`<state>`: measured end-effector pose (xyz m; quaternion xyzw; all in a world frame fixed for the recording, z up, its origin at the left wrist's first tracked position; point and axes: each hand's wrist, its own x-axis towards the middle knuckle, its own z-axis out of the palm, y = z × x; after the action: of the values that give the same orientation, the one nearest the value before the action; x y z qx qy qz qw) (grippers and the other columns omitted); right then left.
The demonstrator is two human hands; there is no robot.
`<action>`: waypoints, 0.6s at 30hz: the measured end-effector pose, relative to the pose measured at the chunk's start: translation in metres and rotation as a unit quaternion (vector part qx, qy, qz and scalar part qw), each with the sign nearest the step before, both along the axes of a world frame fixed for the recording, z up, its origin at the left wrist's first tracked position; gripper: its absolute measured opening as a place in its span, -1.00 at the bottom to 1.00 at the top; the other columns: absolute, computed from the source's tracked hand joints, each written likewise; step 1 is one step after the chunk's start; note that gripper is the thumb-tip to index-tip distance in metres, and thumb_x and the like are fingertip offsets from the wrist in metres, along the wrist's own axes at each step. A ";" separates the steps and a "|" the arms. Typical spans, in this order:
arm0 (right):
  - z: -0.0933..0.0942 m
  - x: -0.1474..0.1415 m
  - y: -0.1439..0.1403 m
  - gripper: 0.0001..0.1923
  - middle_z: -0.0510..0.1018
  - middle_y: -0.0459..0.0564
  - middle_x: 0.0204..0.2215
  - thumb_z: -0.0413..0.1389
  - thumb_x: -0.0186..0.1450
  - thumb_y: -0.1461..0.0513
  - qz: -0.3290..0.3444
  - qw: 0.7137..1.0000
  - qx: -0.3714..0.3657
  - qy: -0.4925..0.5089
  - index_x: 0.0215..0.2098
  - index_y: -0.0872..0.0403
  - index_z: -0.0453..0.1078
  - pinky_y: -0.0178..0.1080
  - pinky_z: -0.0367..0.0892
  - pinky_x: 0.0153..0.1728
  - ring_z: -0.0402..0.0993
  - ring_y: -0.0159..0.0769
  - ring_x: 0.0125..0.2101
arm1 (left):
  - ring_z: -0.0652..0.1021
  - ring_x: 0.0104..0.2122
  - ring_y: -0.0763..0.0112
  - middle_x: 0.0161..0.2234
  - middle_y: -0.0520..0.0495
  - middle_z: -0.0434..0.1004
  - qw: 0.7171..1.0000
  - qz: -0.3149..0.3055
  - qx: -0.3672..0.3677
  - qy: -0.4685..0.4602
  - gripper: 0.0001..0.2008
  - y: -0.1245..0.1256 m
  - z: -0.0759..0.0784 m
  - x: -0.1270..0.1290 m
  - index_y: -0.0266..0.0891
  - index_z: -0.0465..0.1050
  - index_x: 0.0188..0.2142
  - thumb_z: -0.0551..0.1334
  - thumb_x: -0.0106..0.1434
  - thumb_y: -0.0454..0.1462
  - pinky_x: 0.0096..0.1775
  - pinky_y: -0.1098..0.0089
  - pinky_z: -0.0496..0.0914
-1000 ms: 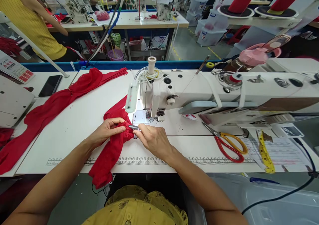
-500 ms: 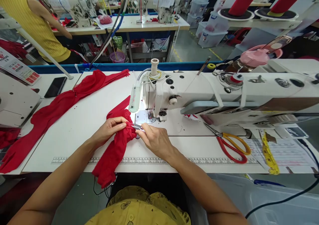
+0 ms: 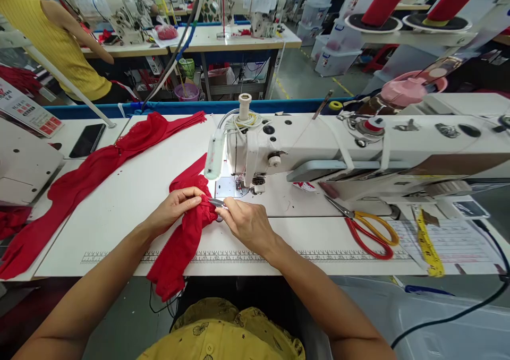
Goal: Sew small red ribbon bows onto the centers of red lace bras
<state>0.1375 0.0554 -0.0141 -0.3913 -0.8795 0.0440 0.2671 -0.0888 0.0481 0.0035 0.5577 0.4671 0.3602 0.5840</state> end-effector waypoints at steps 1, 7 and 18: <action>0.000 0.000 0.000 -0.64 0.40 -0.14 -0.61 -0.10 0.52 0.11 0.001 1.000 0.003 -0.003 -0.37 0.07 0.33 -0.29 -0.06 -0.54 0.20 -0.43 -0.62 | 0.40 -0.32 0.41 -0.32 -0.01 0.44 1.000 0.000 -0.001 0.000 -0.74 0.000 0.000 0.000 -0.26 0.49 -0.27 0.21 0.34 -0.09 -0.25 0.43 0.27; -0.001 -0.001 0.000 -0.62 0.40 -0.14 -0.62 -0.10 0.52 0.10 0.000 1.000 0.009 -0.006 -0.38 0.08 0.33 -0.28 -0.07 -0.54 0.19 -0.43 -0.62 | 0.41 -0.32 0.41 -0.31 -0.02 0.46 1.000 0.000 -0.013 0.001 -0.72 0.000 -0.003 0.000 -0.26 0.50 -0.25 0.21 0.34 -0.08 -0.26 0.42 0.27; 0.000 -0.002 -0.001 -0.64 0.41 -0.15 -0.61 -0.08 0.51 0.10 -0.001 1.000 0.008 -0.015 -0.39 0.07 0.32 -0.27 -0.06 -0.52 0.21 -0.43 -0.61 | 0.44 -0.30 0.41 -0.31 -0.01 0.49 1.000 -0.011 0.008 0.015 -0.77 0.000 -0.005 0.002 -0.25 0.51 -0.29 0.27 0.30 -0.11 -0.21 0.42 0.30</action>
<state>0.1358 0.0540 -0.0146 -0.3910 -0.8833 0.0306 0.2569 -0.0863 0.0480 -0.0012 0.5730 0.4667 0.3490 0.5763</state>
